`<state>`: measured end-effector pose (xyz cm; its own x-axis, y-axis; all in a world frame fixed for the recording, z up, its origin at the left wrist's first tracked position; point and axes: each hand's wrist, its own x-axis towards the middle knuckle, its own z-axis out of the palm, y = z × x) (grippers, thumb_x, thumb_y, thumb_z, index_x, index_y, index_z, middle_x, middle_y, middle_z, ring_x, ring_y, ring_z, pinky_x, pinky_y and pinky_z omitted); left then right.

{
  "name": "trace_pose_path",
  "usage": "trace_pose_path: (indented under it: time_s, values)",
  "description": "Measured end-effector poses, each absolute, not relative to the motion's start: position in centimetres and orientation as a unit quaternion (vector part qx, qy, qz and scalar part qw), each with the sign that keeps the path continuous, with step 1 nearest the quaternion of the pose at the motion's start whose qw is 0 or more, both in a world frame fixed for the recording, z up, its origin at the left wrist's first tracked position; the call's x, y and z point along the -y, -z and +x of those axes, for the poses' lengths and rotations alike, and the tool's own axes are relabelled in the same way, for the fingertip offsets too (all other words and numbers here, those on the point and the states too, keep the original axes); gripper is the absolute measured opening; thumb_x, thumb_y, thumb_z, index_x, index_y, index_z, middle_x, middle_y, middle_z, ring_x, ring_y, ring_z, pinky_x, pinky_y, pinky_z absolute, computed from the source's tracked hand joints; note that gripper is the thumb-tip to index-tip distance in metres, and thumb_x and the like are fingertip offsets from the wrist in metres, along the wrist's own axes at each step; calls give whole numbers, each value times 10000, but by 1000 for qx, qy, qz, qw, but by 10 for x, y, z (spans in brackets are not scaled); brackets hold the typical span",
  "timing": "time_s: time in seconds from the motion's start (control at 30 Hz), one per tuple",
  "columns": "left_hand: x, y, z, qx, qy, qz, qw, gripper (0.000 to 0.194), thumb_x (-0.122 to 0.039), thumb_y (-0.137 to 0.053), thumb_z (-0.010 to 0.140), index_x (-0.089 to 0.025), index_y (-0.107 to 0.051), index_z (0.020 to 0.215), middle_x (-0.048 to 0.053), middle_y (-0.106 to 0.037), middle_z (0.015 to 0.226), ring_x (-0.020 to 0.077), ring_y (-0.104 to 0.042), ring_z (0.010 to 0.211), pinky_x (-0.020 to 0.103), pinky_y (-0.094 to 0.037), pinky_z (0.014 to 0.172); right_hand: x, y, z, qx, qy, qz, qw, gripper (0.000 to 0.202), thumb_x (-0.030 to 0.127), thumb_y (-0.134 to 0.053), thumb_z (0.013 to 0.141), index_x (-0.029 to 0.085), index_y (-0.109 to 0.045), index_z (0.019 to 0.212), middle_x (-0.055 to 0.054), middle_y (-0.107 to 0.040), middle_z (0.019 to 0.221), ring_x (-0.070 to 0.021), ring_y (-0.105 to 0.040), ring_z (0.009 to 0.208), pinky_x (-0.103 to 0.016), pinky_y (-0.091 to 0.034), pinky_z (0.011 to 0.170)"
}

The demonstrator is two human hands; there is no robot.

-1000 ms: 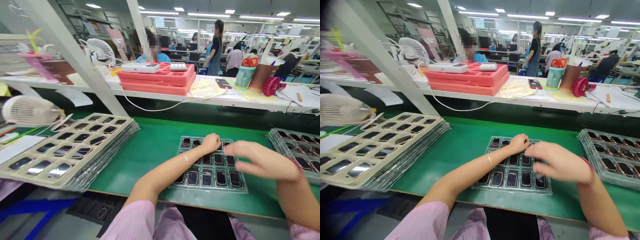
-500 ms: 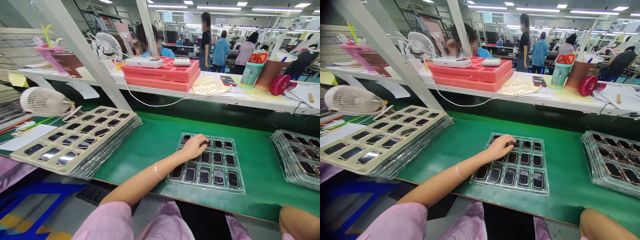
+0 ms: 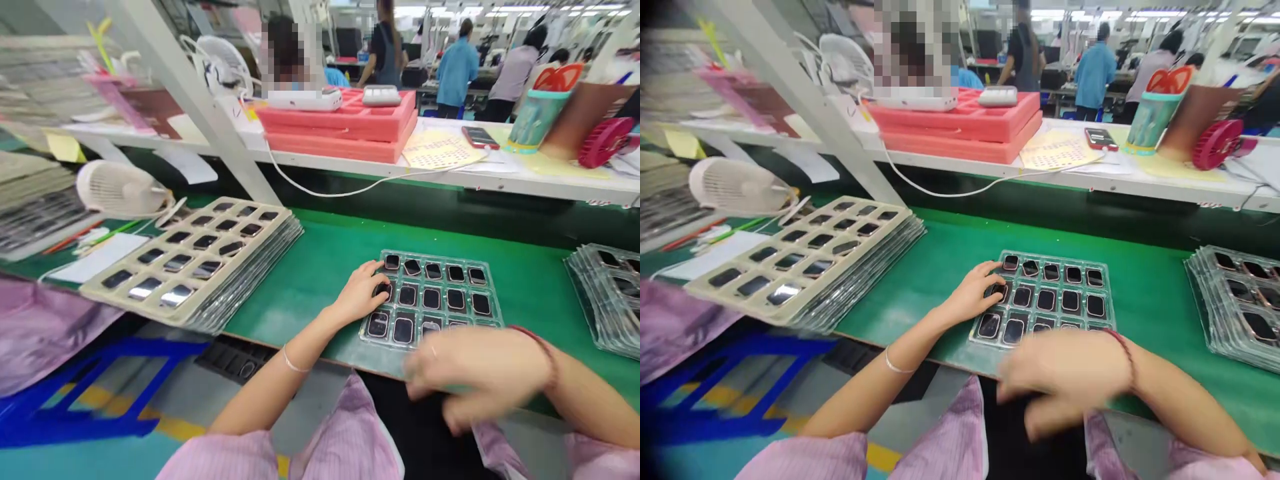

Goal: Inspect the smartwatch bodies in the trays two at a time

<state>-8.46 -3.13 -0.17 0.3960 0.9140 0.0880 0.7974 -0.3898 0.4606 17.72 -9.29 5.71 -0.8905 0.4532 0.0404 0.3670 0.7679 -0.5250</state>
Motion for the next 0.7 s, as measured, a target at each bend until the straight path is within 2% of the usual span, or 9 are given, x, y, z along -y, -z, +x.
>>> trace_pose_path:
  time_s: [0.03,0.13,0.23,0.3,0.37,0.47,0.53,0.6,0.7]
  values:
    - [32,0,-85,-526,-159,818,169,231,-283,-617,835,-202,-682,1042,128,-438,1523,360,-313,1457,578,-296,1174,81,-53,167,945,-232,-218,75,276,357,-672,876,258,-723,1129,-90,-644,1315,-275,-597,1207,-390,-493,1011]
    - [32,-3,-85,-526,-157,821,158,184,-285,-626,814,-198,-652,975,126,-464,1503,355,-333,1450,583,-322,1157,44,-33,143,910,-74,-399,88,248,197,-636,874,97,-712,1088,-242,-533,1424,-399,-472,1339,-583,-385,1087]
    - [35,-3,-85,-509,-199,820,169,113,-217,-623,772,-201,-587,878,120,-556,1410,323,-411,1404,543,-380,1132,23,-13,136,898,-64,-424,103,227,213,-662,855,94,-693,1046,-233,-525,1433,-385,-438,1371,-567,-363,1114]
    - [39,-3,-84,-492,-223,821,185,76,-182,-584,778,-212,-560,844,98,-619,1328,296,-481,1347,502,-416,1104,19,-6,138,891,-115,-412,152,149,198,-716,796,125,-677,920,-210,-560,1389,-361,-438,1372,-523,-374,1114]
    - [44,-5,-82,-497,-232,810,209,57,-191,-543,812,-222,-558,858,72,-695,1157,268,-607,1178,455,-483,1009,19,-4,143,873,-203,-389,213,141,123,-726,732,159,-612,807,-172,-628,1282,-322,-515,1302,-477,-421,1071]
    - [48,-12,-76,-519,-263,774,252,63,-259,-518,861,-224,-562,888,27,-705,906,212,-668,882,366,-524,830,18,-4,152,794,-401,-367,273,183,95,-646,752,200,-504,799,-50,-705,907,-212,-698,911,-368,-554,816]
    - [44,-17,-69,-513,-304,750,286,90,-288,-537,858,-217,-575,898,16,-686,879,184,-653,824,312,-515,759,15,-4,161,714,-515,-376,290,158,179,-621,801,213,-471,839,22,-647,717,-158,-684,670,-286,-550,620]
    - [37,-20,-59,-493,-338,721,351,123,-289,-569,833,-207,-589,924,9,-671,862,160,-644,767,273,-506,691,11,-2,171,655,-567,-395,308,184,287,-631,824,207,-490,910,32,-635,702,-143,-677,609,-246,-528,538]
    - [18,-17,-39,-444,-359,655,495,149,-267,-610,793,-182,-558,904,-21,-617,744,111,-610,580,250,-498,602,4,4,188,626,-567,-421,331,350,416,-679,801,179,-557,1028,18,-636,695,-143,-664,565,-240,-521,494]
